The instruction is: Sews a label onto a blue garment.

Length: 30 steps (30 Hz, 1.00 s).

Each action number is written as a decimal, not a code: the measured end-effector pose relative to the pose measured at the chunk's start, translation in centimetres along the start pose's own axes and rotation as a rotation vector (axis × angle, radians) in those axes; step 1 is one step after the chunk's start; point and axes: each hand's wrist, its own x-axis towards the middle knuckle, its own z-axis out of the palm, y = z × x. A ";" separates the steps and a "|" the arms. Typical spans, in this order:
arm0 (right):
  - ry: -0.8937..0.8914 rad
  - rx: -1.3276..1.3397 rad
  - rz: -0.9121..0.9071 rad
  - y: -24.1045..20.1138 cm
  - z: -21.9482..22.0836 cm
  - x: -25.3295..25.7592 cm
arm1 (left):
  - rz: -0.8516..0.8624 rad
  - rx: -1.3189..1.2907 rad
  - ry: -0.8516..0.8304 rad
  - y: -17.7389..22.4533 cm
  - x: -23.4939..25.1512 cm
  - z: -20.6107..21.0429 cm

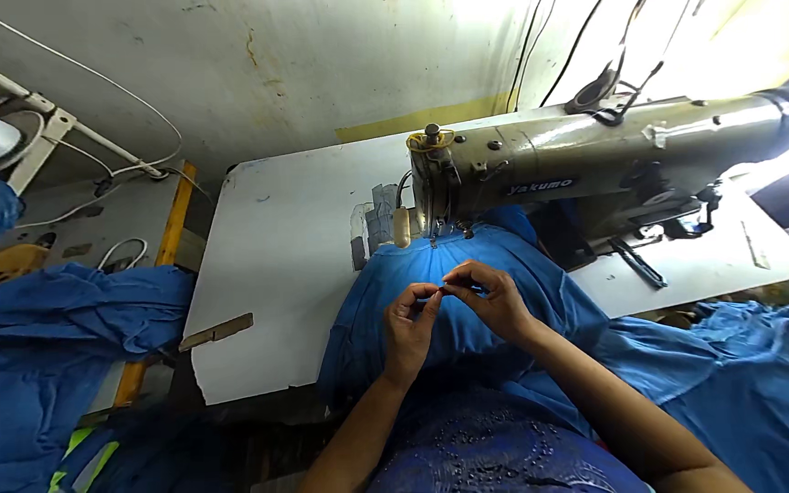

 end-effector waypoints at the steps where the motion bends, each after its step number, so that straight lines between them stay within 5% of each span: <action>1: -0.026 0.026 0.019 -0.1 -0.1 0.0 | -0.003 -0.010 0.003 0.0 -0.1 0.0; 17: -0.332 0.012 0.400 -1.2 -1.3 2.4 | -0.022 0.215 0.055 -0.7 -0.1 0.1; 23: -0.500 0.052 0.597 -0.9 -2.5 4.5 | 0.041 0.438 -0.066 -0.5 1.2 -1.9; 30: -0.555 0.042 0.581 -0.4 -2.3 4.8 | -0.120 0.170 -0.060 0.0 2.1 -1.7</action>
